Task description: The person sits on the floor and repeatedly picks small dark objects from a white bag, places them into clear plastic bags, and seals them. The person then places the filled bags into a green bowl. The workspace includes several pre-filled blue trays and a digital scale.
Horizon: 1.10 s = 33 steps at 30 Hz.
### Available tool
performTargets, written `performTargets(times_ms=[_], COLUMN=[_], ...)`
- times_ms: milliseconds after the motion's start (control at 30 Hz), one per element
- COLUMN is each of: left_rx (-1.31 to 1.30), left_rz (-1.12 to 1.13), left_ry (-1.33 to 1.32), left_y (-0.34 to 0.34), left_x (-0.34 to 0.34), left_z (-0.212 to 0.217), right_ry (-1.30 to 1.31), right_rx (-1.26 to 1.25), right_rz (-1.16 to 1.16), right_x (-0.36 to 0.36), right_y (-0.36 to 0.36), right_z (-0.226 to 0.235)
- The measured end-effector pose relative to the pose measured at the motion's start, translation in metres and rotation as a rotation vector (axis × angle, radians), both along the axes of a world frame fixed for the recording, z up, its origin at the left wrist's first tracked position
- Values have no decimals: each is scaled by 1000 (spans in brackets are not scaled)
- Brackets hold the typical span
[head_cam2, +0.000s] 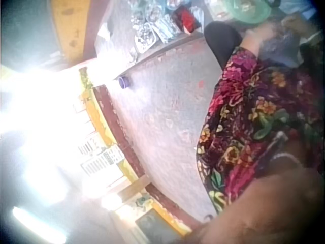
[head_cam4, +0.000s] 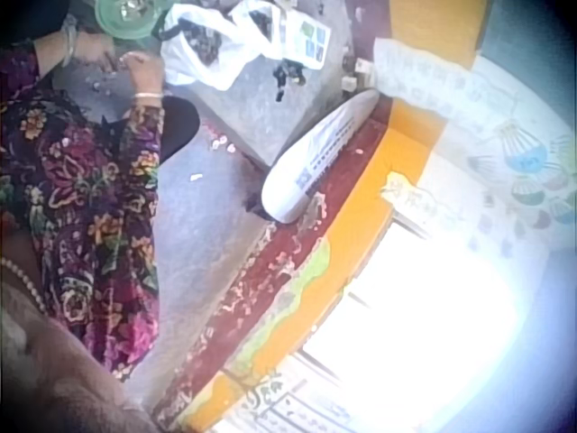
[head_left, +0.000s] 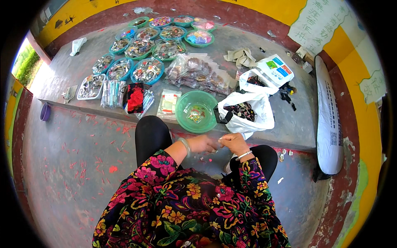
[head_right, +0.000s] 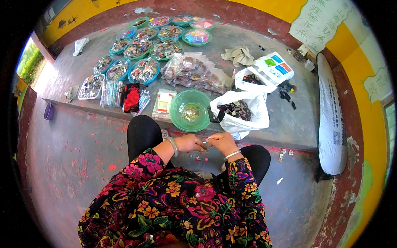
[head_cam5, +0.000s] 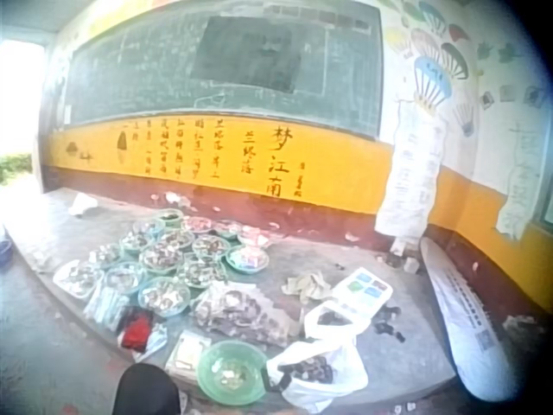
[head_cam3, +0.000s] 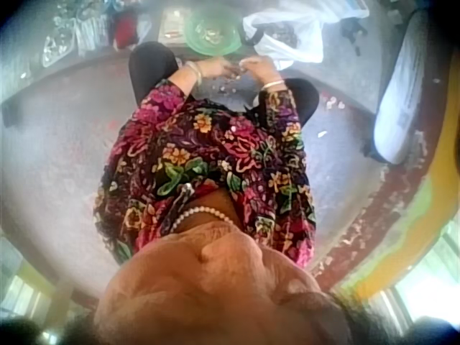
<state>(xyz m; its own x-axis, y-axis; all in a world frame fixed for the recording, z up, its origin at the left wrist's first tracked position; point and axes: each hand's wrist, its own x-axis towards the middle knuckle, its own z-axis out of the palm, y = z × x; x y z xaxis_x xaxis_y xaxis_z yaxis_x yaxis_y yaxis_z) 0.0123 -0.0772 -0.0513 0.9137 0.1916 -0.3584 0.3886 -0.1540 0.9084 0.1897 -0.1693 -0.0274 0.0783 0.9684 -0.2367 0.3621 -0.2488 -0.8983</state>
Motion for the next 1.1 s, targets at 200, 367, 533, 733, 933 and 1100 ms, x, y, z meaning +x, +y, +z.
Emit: performTargets(times_ms=[200,367,533,733,933,1100], left_rx=[-7,-170,-411,-559,-482,-439], left_rz=[3,150,254,302,464,472], left_ry=[110,-93,-106,-161,-179,-150], left_y=[0,-8,-4,-7,-4,-2], left_x=[0,3,6,10,11,10], left_z=[-10,-30,-51,-43,-45,-37], right_ry=[-202,-132,-5,-162,-401,-363], right_rx=[59,71,-130,166,331,390], right_rz=[87,27,80,146,53,-72], right_x=[-3,-7,-3,2,-4,-9], right_y=[1,2,2,2,3,5], right_z=[-15,-8,5,-17,-15,-13])
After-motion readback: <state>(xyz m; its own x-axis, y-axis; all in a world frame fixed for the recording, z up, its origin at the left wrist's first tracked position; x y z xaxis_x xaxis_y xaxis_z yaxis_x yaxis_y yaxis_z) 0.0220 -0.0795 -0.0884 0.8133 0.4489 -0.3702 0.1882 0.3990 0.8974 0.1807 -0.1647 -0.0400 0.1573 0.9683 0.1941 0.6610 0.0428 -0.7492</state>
